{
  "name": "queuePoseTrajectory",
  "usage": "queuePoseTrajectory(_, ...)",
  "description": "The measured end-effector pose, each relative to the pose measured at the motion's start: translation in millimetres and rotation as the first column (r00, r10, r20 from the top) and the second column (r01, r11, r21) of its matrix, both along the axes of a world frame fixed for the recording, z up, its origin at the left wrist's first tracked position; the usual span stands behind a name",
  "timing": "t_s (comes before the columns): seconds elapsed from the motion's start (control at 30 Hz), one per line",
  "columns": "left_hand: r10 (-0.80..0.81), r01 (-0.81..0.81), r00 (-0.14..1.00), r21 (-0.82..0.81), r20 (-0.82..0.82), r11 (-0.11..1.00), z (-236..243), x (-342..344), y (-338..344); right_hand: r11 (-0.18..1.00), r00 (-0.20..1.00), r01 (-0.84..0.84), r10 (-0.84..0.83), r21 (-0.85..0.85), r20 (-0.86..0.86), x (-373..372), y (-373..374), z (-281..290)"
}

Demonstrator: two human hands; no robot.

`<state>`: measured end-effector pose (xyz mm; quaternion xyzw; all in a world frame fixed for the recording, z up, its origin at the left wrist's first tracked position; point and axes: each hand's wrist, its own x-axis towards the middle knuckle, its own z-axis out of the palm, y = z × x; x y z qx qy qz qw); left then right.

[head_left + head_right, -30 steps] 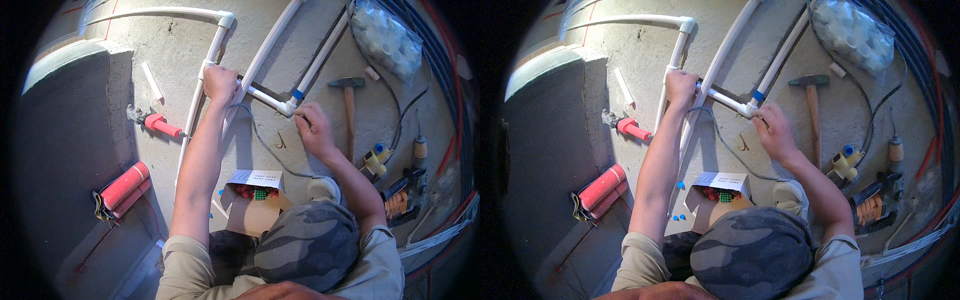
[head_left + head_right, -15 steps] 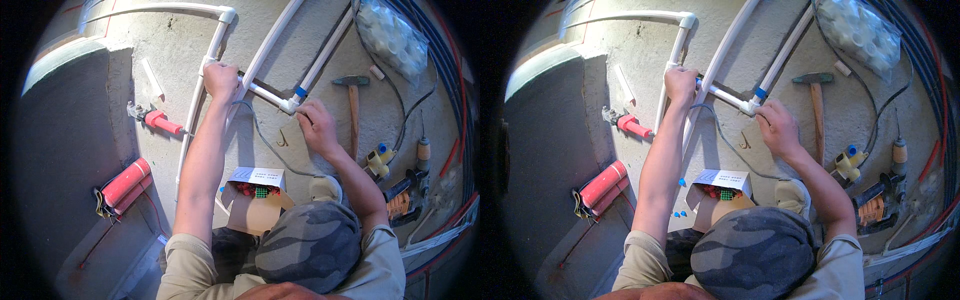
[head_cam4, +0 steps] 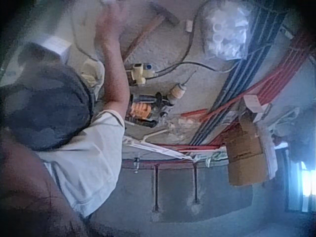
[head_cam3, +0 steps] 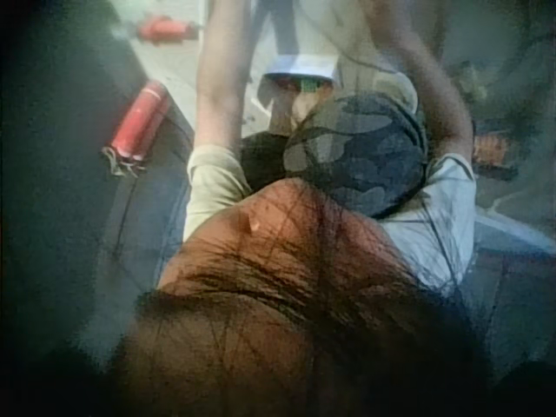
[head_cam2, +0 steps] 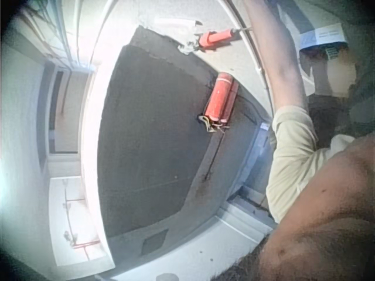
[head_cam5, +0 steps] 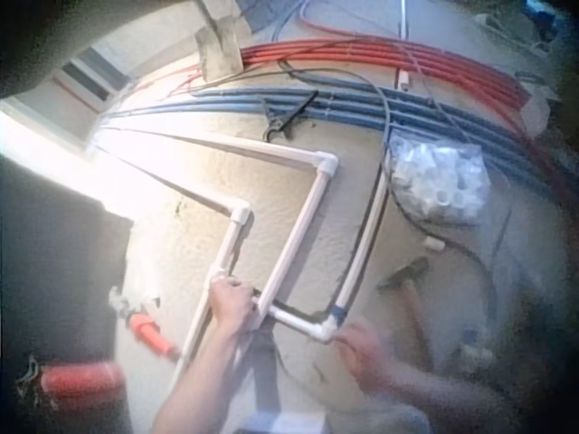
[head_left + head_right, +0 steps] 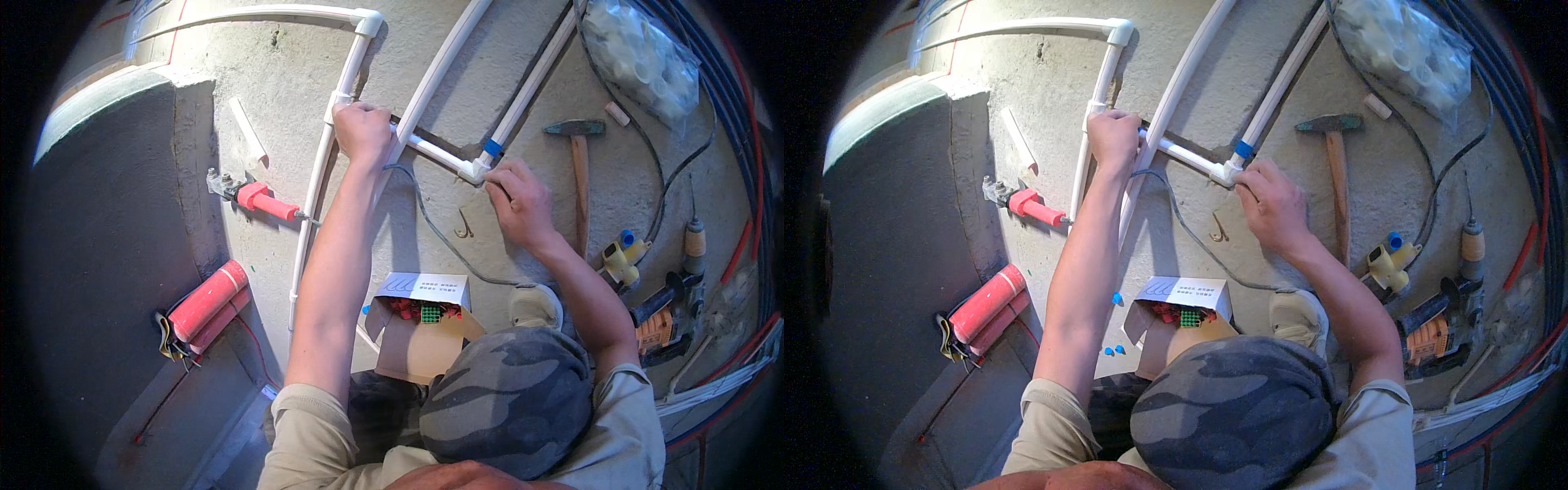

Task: The person installs white PVC pipes on the floor, using a hammer to secure blue clips and a power drill to fasten the pipes. They handle pipe segments, clips, and tools while assembling the structure.

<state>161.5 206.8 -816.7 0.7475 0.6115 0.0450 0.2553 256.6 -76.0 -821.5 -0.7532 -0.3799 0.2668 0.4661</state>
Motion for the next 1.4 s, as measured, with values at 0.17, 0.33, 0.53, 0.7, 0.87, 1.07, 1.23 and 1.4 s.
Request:
queuePoseTrajectory(0.17, 0.012, -0.036, 0.959, -0.079, -0.284, 0.996, 20.7, 15.1, 16.5, 0.996, 0.998, 0.017, -0.013, 0.084, -0.057, 3.0, 1.2, 0.0)
queuePoseTrajectory(0.33, -0.158, 0.100, 0.839, -0.138, -0.521, 0.985, 36.3, 41.2, 31.0, 0.994, 0.999, 0.011, -0.006, 0.111, -0.049, 13.8, -15.5, 14.5)
queuePoseTrajectory(0.53, -0.201, 0.167, 0.851, -0.114, -0.486, 0.979, 44.8, 42.9, 25.9, 0.992, 0.986, 0.114, -0.118, 0.046, 0.115, 34.7, -54.9, 32.3)
queuePoseTrajectory(0.7, -0.169, 0.118, 0.896, -0.148, -0.411, 0.982, 53.3, 44.4, 20.7, 0.937, 0.862, 0.289, -0.166, -0.197, 0.479, 49.5, -78.3, 28.1)
queuePoseTrajectory(0.87, -0.132, 0.057, 0.912, -0.198, -0.389, 0.979, 55.8, 28.5, 30.7, 0.900, 0.936, 0.233, -0.105, -0.368, 0.336, 43.2, -88.6, 23.6)
queuePoseTrajectory(1.07, -0.150, 0.194, 0.964, -0.193, 0.219, 0.962, 83.9, -11.4, 1.3, 0.890, 0.919, 0.291, -0.158, -0.352, 0.360, 50.1, -88.3, 11.0)
queuePoseTrajectory(1.23, -0.399, 0.520, 0.854, -0.511, 0.334, 0.684, 148.0, -34.3, -112.3, 0.963, 0.511, 0.260, -0.193, -0.064, -0.838, 40.2, -52.8, 57.5)
queuePoseTrajectory(1.4, -0.087, 0.476, 0.661, -0.326, 0.745, 0.817, 136.4, -47.9, -151.1, 0.940, 0.535, 0.139, 0.194, 0.312, -0.822, -30.4, 29.5, 109.1)
